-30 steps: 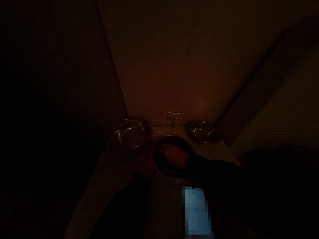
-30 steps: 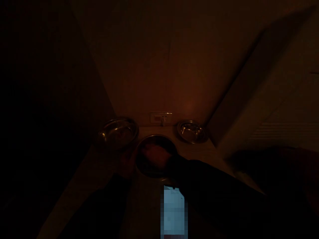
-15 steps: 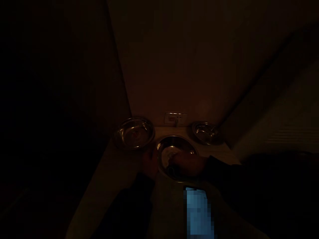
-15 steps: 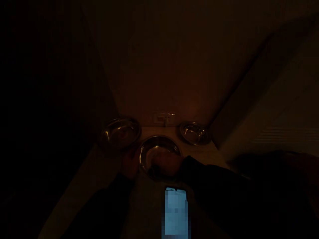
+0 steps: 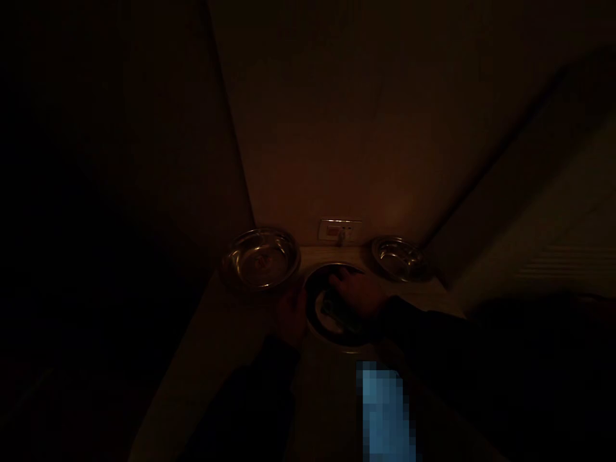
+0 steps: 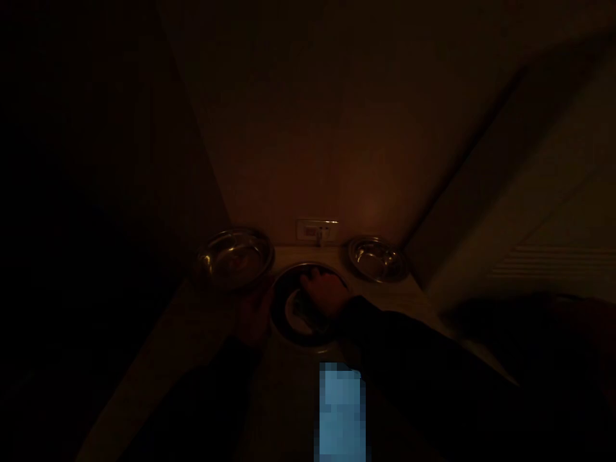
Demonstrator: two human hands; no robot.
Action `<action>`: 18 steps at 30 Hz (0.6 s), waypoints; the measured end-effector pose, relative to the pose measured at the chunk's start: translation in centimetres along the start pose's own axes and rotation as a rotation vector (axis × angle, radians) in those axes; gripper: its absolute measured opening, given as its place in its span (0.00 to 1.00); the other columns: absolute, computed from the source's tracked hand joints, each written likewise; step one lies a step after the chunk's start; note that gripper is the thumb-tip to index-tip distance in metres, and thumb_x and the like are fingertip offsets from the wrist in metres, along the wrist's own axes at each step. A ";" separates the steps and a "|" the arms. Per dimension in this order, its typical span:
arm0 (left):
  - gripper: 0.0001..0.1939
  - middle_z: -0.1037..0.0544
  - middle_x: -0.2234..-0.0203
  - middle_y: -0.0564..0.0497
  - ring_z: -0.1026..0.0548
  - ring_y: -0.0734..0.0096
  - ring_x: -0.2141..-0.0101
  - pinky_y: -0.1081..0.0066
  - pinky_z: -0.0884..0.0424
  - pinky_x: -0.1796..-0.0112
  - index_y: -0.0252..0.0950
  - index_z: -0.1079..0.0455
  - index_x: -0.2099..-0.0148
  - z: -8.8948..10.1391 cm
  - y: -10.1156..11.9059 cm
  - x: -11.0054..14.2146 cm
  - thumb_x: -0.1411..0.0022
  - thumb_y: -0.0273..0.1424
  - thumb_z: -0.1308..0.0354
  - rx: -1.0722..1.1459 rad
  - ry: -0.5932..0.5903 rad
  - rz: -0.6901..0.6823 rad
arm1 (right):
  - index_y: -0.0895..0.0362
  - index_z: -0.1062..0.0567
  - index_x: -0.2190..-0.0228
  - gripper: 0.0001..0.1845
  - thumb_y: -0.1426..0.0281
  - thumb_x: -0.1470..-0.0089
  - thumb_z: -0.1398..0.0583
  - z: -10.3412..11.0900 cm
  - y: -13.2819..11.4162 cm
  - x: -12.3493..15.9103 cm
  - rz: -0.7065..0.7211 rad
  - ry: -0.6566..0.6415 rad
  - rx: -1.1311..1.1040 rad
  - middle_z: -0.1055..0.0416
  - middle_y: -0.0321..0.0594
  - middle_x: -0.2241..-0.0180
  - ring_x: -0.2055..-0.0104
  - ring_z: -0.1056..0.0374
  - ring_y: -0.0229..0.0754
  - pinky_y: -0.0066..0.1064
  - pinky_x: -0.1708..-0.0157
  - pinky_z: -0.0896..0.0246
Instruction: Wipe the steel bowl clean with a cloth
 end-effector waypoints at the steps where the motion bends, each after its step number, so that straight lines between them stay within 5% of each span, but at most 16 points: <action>1: 0.15 0.25 0.51 0.43 0.28 0.63 0.48 0.63 0.36 0.45 0.32 0.27 0.52 0.0 0.0 0.0 0.41 0.23 0.47 -0.011 0.001 -0.003 | 0.59 0.33 0.52 0.16 0.75 0.42 0.51 0.3 0.4 0.2 -0.023 0.005 0.003 0.31 0.54 0.56 0.64 0.28 0.47 0.36 0.66 0.36; 5: 0.15 0.26 0.51 0.41 0.28 0.62 0.48 0.63 0.35 0.46 0.29 0.27 0.51 0.0 0.0 0.2 0.39 0.25 0.48 -0.057 -0.007 -0.002 | 0.58 0.35 0.52 0.15 0.70 0.40 0.51 4.1 1.9 1.9 -0.115 0.093 0.001 0.29 0.48 0.57 0.64 0.29 0.44 0.32 0.67 0.38; 9: 0.16 0.26 0.49 0.44 0.29 0.65 0.47 0.65 0.36 0.45 0.31 0.28 0.50 -0.4 0.8 0.5 0.39 0.24 0.48 -0.031 -0.027 -0.038 | 0.59 0.39 0.47 0.20 0.66 0.38 0.54 8.6 3.0 4.5 -0.220 0.291 0.080 0.36 0.56 0.50 0.52 0.36 0.56 0.39 0.63 0.39; 14: 0.15 0.24 0.53 0.45 0.27 0.65 0.50 0.65 0.32 0.48 0.33 0.26 0.53 -0.2 0.2 0.4 0.40 0.24 0.48 -0.005 0.001 0.015 | 0.56 0.31 0.55 0.13 0.69 0.41 0.48 3.8 -0.5 4.5 -0.003 0.094 0.031 0.30 0.49 0.57 0.58 0.33 0.48 0.35 0.60 0.40; 18: 0.14 0.24 0.53 0.46 0.26 0.64 0.51 0.65 0.31 0.49 0.33 0.26 0.54 -0.2 0.1 0.3 0.41 0.24 0.47 0.017 -0.012 0.014 | 0.61 0.32 0.54 0.16 0.68 0.43 0.47 0.3 -1.0 3.5 -0.021 0.028 -0.061 0.32 0.54 0.53 0.55 0.33 0.51 0.35 0.61 0.38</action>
Point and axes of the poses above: each hand's wrist, its own x-axis away from the middle knuckle, its own z-axis out of the back of the hand, y = z × x, the point moved 9 cm from there along -x, towards the middle knuckle
